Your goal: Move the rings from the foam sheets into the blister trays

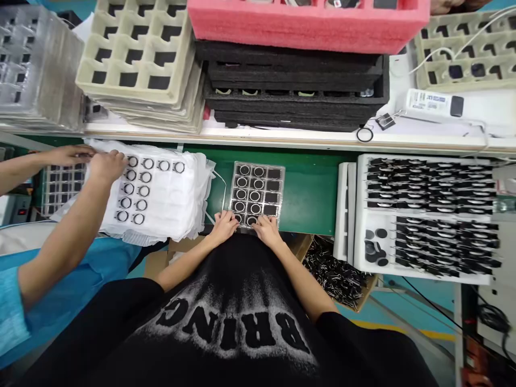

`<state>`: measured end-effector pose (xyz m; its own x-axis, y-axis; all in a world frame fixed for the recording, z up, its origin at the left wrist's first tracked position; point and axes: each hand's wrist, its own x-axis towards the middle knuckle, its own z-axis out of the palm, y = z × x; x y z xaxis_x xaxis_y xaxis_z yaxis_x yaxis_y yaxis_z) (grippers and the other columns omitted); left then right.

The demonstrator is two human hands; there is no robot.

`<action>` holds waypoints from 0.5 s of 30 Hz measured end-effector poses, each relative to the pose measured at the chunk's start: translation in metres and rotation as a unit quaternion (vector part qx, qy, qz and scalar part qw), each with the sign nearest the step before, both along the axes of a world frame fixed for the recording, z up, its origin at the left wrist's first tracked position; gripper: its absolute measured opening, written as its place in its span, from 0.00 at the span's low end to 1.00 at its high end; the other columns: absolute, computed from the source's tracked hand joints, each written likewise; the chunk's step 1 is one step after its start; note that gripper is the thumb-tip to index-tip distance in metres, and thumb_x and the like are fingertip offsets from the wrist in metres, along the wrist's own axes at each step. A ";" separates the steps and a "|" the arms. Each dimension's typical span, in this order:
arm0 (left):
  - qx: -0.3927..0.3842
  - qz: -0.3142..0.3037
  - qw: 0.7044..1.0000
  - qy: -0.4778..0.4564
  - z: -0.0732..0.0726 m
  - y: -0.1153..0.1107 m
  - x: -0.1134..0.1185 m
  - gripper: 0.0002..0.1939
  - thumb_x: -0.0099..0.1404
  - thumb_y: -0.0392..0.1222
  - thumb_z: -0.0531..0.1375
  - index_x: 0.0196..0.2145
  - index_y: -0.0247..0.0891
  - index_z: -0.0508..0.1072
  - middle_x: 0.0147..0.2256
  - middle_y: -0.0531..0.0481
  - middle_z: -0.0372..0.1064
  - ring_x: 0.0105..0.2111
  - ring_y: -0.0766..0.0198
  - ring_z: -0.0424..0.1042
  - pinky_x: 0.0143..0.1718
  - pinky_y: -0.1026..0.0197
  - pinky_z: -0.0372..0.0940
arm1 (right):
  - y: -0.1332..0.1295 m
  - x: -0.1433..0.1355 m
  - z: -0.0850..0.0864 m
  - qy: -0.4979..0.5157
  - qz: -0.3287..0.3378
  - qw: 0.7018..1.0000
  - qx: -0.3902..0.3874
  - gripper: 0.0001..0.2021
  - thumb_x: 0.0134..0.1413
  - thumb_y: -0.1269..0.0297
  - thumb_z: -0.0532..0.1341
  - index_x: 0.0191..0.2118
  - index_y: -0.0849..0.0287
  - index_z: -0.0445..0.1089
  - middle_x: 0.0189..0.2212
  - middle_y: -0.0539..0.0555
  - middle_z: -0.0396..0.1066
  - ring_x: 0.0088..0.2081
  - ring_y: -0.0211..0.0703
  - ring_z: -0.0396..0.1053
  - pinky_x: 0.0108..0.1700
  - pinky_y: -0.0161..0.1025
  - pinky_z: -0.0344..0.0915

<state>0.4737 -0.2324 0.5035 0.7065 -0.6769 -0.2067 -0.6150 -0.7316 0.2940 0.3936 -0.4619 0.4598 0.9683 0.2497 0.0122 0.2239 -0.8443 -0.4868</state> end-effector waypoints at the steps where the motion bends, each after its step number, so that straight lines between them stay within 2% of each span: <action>1: 0.008 0.007 1.000 0.001 -0.003 -0.001 -0.001 0.13 0.75 0.43 0.56 0.38 0.39 0.79 0.44 0.42 0.68 0.47 0.53 0.61 0.46 0.50 0.49 | 0.001 0.001 -0.001 0.012 -0.008 1.000 -0.001 0.13 0.71 0.62 0.58 0.44 0.52 0.82 0.33 0.53 0.65 0.39 0.44 0.57 0.45 0.45 0.44; 5: 0.007 0.047 0.999 0.010 -0.005 0.001 -0.006 0.14 0.75 0.46 0.57 0.38 0.43 0.82 0.46 0.43 0.67 0.49 0.53 0.61 0.47 0.51 0.49 | 0.000 -0.001 0.001 0.034 -0.021 0.999 0.012 0.13 0.71 0.61 0.58 0.45 0.50 0.82 0.33 0.53 0.65 0.40 0.44 0.57 0.46 0.45 0.44; 9: -0.032 0.085 0.996 -0.011 0.005 -0.002 -0.010 0.15 0.76 0.49 0.56 0.43 0.46 0.83 0.46 0.43 0.67 0.48 0.55 0.62 0.48 0.51 0.48 | -0.017 -0.019 0.007 0.003 -0.027 0.999 0.021 0.15 0.72 0.63 0.56 0.46 0.52 0.82 0.32 0.52 0.65 0.38 0.43 0.57 0.47 0.45 0.44; 12: -0.062 0.072 0.995 -0.027 0.013 -0.027 -0.009 0.16 0.76 0.50 0.56 0.44 0.46 0.83 0.45 0.44 0.67 0.47 0.55 0.62 0.48 0.51 0.48 | -0.040 -0.040 0.007 -0.011 -0.062 0.998 -0.005 0.15 0.71 0.66 0.55 0.46 0.52 0.81 0.32 0.53 0.64 0.38 0.44 0.56 0.47 0.45 0.43; 15: -0.066 0.007 0.998 -0.022 0.010 -0.072 -0.003 0.16 0.76 0.49 0.55 0.41 0.44 0.82 0.44 0.44 0.67 0.47 0.55 0.61 0.48 0.51 0.48 | -0.061 -0.051 0.001 0.000 -0.068 0.997 -0.031 0.15 0.70 0.68 0.56 0.47 0.51 0.81 0.32 0.53 0.65 0.39 0.45 0.55 0.46 0.46 0.43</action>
<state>0.4710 -0.3044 0.5137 0.7224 -0.6862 -0.0857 -0.6193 -0.6971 0.3612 0.3430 -0.5224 0.4609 0.9933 0.1155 0.0015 0.1048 -0.8956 -0.4323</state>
